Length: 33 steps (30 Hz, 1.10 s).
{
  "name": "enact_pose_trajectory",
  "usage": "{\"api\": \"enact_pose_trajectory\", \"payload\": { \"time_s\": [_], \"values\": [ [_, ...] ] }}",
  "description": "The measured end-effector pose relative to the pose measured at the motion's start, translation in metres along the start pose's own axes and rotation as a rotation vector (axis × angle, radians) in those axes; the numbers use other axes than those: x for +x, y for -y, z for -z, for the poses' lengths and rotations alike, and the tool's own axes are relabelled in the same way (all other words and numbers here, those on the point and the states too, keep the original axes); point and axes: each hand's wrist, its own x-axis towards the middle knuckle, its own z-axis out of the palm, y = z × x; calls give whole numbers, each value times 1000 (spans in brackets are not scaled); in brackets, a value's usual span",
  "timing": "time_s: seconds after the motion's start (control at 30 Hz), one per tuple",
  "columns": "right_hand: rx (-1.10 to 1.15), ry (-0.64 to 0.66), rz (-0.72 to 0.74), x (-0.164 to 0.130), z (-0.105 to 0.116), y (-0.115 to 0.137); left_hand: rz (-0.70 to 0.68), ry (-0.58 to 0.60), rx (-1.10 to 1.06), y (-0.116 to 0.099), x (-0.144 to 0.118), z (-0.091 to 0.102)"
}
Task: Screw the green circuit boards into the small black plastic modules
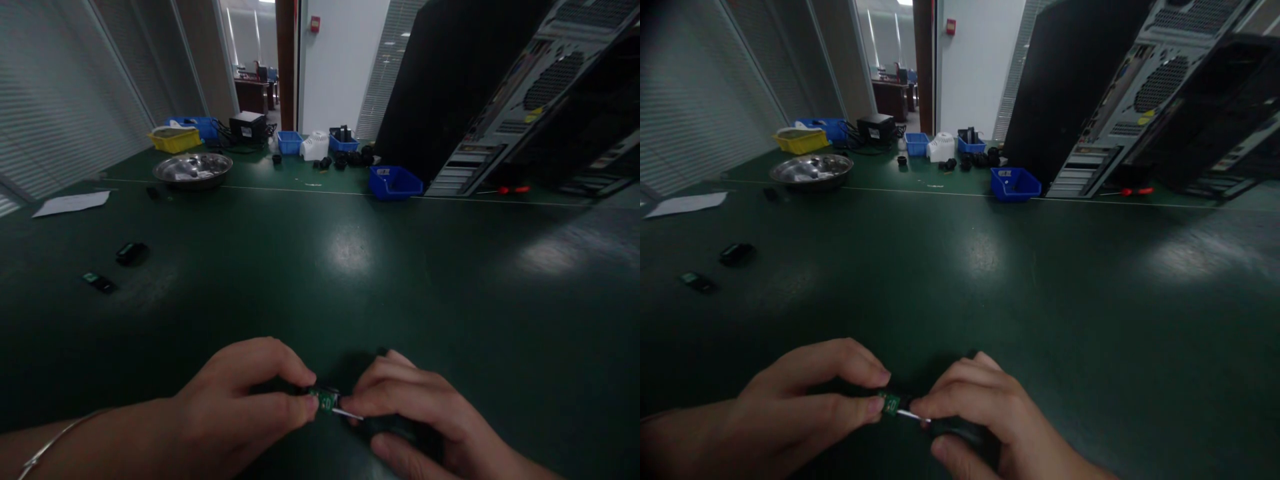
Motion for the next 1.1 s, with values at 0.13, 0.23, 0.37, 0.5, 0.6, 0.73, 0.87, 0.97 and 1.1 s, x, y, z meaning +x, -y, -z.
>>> {"api": "enact_pose_trajectory", "payload": {
  "time_s": [0.13,0.23,0.37,0.5,0.6,0.73,0.87,0.97,1.1],
  "values": [
    [-45,-18,38,2,-1,2,29,-3,-43,3,-3,-1],
    [-101,-48,69,3,-1,1,67,-13,-70,6,-5,-3],
    [-115,-98,109,1,1,-3,90,24,-151,8,-2,-5],
    [-91,-153,87,1,2,-8,60,85,-212,12,2,-7],
    [-78,-167,53,3,1,-9,57,130,-208,14,2,-8],
    [-59,-180,28,4,-1,-11,134,142,-187,7,2,-4],
    [-48,-194,18,3,-2,-13,106,226,-52,-3,5,1],
    [-47,-188,20,2,-1,-13,-43,332,38,-5,9,2],
    [-48,-178,22,2,0,-12,-35,335,70,-7,13,2]
  ]
}}
